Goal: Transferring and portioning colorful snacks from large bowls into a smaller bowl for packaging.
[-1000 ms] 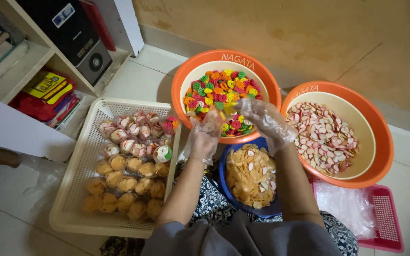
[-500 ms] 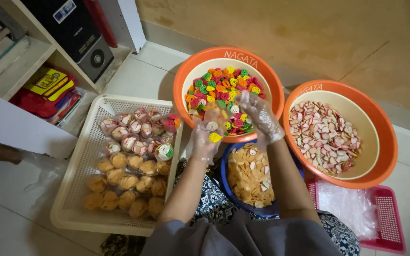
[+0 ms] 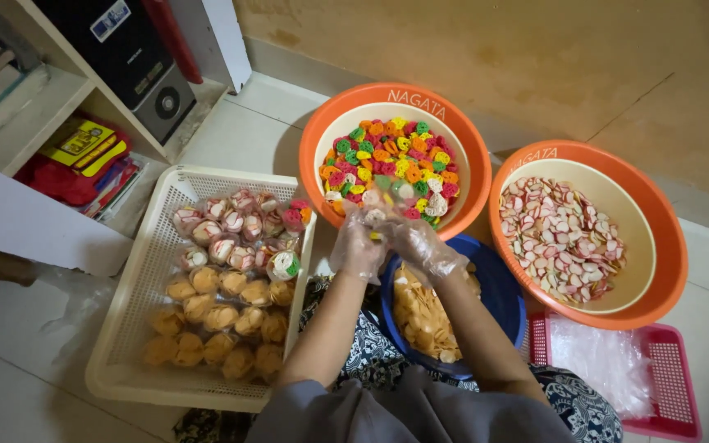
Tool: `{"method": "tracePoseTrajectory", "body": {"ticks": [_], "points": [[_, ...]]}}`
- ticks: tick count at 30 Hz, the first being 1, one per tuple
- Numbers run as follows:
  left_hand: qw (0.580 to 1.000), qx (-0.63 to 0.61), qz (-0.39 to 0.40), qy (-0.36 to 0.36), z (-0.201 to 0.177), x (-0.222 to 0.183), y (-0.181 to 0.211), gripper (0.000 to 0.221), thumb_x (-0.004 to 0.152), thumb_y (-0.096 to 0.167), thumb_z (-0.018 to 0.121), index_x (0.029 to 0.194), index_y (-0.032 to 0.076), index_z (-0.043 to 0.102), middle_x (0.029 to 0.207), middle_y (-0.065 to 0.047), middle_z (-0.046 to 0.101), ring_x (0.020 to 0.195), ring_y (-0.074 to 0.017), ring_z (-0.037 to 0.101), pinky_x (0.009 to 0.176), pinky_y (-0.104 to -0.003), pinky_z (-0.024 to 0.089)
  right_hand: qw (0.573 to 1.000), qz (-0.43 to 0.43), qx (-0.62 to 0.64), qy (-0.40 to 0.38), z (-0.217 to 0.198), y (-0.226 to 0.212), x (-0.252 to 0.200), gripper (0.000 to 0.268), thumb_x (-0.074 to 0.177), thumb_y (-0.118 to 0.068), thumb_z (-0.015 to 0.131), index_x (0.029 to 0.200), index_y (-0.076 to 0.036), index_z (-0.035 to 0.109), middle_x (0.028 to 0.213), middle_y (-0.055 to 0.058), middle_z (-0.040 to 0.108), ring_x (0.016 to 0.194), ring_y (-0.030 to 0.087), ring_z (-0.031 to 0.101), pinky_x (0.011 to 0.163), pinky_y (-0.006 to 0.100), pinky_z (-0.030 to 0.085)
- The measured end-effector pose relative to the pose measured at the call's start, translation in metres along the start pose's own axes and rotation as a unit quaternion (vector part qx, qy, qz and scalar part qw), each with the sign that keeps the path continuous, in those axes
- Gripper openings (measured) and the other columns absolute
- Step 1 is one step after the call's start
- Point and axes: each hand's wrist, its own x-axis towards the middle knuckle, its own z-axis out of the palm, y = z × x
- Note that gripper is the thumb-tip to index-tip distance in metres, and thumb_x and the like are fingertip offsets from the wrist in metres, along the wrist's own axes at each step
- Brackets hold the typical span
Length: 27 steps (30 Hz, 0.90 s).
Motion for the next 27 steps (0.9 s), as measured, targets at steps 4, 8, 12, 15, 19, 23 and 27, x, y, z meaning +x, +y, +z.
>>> {"method": "tracePoseTrajectory", "body": {"ticks": [4, 8, 12, 15, 19, 23, 27], "points": [[0.997, 0.023, -0.005, -0.077, -0.058, 0.073, 0.000, 0.029, 0.098, 0.040, 0.057, 0.077, 0.021, 0.050, 0.069, 0.006, 0.047, 0.063, -0.0091, 0.055, 0.060, -0.024, 0.052, 0.892, -0.322, -0.290, 0.128, -0.011, 0.022, 0.007, 0.021, 0.082, -0.017, 0.081, 0.095, -0.003, 0.076, 0.085, 0.019, 0.074, 0.079, 0.032, 0.073, 0.070, 0.044, 0.058], [0.997, 0.050, 0.011, -0.051, -0.003, -0.003, 0.003, 0.017, 0.094, 0.029, 0.059, 0.080, 0.022, 0.052, 0.071, 0.007, 0.053, 0.071, -0.0110, 0.059, 0.077, -0.034, 0.055, 0.875, -0.367, -0.196, 0.246, -0.058, -0.017, 0.005, 0.009, 0.088, -0.016, 0.079, 0.096, -0.010, 0.079, 0.080, 0.009, 0.074, 0.070, 0.027, 0.071, 0.063, 0.036, 0.058], [0.995, 0.033, -0.009, -0.089, -0.027, 0.029, -0.004, 0.014, 0.092, 0.028, 0.063, 0.082, 0.022, 0.054, 0.075, 0.010, 0.046, 0.075, -0.0092, 0.058, 0.086, -0.038, 0.055, 0.844, -0.403, -0.125, 0.331, -0.070, -0.050, 0.010, 0.006, 0.093, -0.015, 0.077, 0.096, -0.016, 0.082, 0.076, 0.002, 0.073, 0.063, 0.022, 0.070, 0.059, 0.030, 0.057], [0.998, 0.018, 0.000, -0.062, -0.020, 0.019, -0.007, 0.010, 0.092, 0.029, 0.059, 0.084, 0.023, 0.058, 0.074, 0.007, 0.051, 0.074, -0.0119, 0.058, 0.081, -0.038, 0.056, 0.779, -0.390, -0.322, 0.371, -0.065, -0.011, 0.034, 0.009, 0.085, -0.028, 0.083, 0.090, -0.023, 0.078, 0.067, 0.002, 0.064, 0.059, 0.025, 0.066, 0.054, 0.036, 0.056], [0.998, 0.003, 0.005, -0.057, -0.053, 0.063, -0.008, 0.011, 0.093, 0.033, 0.062, 0.087, 0.023, 0.063, 0.077, 0.007, 0.056, 0.079, -0.0125, 0.062, 0.088, -0.044, 0.056, 0.803, -0.210, -0.446, 0.335, -0.048, -0.007, 0.036, 0.007, 0.082, -0.043, 0.072, 0.088, -0.041, 0.073, 0.070, -0.005, 0.064, 0.065, 0.020, 0.067, 0.062, 0.035, 0.056], [0.999, -0.011, 0.003, -0.039, 0.004, -0.016, -0.003, 0.014, 0.092, 0.032, 0.064, 0.083, 0.021, 0.065, 0.079, 0.002, 0.062, 0.082, -0.0183, 0.066, 0.087, -0.049, 0.059, 0.864, -0.172, -0.437, 0.181, -0.050, -0.018, 0.040, 0.015, 0.085, -0.034, 0.071, 0.095, -0.029, 0.081, 0.075, 0.005, 0.074, 0.074, 0.028, 0.074, 0.072, 0.041, 0.061], [0.999, -0.021, 0.019, -0.043, -0.031, 0.033, -0.002, 0.016, 0.090, 0.028, 0.071, 0.081, 0.015, 0.067, 0.082, -0.008, 0.069, 0.082, -0.0293, 0.069, 0.081, -0.052, 0.060, 0.871, -0.180, -0.444, 0.107, -0.050, -0.087, 0.010, 0.018, 0.083, -0.027, 0.070, 0.097, -0.025, 0.082, 0.086, 0.010, 0.077, 0.082, 0.034, 0.075, 0.076, 0.044, 0.061]]}}
